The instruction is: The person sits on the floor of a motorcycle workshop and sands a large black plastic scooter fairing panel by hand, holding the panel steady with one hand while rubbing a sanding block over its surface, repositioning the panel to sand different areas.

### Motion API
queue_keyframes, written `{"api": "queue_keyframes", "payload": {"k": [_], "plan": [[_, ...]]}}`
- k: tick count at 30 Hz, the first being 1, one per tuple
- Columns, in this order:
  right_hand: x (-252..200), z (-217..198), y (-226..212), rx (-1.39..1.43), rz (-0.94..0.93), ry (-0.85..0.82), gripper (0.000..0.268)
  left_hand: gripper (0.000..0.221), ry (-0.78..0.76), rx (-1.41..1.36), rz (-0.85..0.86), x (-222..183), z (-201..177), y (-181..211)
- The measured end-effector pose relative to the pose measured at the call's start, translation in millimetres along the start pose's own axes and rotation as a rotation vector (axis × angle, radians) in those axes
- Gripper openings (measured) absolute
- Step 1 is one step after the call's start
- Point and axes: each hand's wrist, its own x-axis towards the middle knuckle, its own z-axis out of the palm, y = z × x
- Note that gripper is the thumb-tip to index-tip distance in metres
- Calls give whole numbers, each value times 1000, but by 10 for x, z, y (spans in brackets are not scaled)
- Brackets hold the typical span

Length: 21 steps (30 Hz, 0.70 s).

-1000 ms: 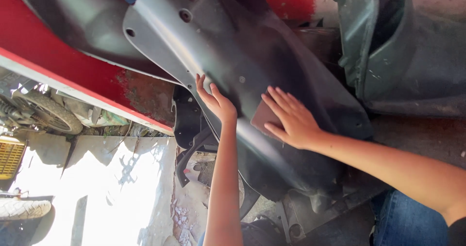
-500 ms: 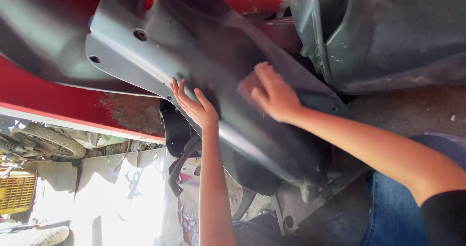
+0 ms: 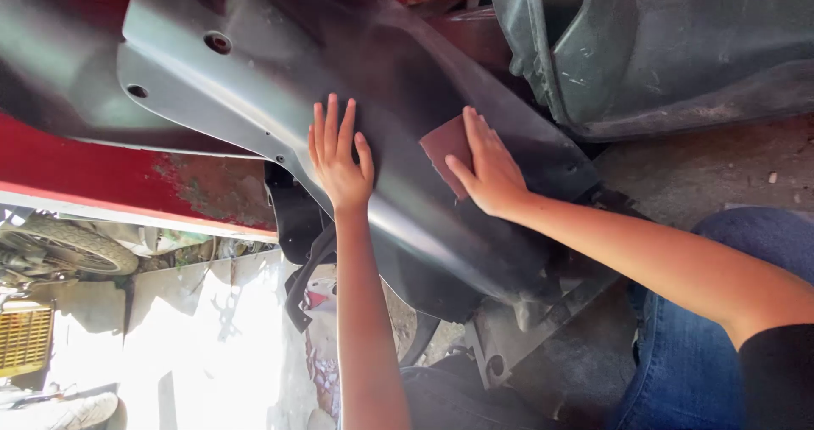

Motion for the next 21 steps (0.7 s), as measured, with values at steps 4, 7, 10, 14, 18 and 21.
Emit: {"api": "queue_keyframes", "payload": {"k": [4,7,10,14,18,21], "plan": [[-417,-105,-183,-105,-83,-28,79,43,-88,-26,41,61,47,-45],[-399,-183,-126,-221,-223,-175,78,41,-75,-16,36,39,45,-60],[-253,-168,120,-168,-95,-183,77,40,-60,-21,33,34,38,-57],[-492,-154,-45,-102,-58,-90,80,40,-46,-1,42,70,60,-66],[-526,-240,-122,-167,-241,-230,81,40,-61,5,44,52,35,-72],[-293,-270,211,-75,-129,-225,81,40,-57,22,46,48,48,-59]]}}
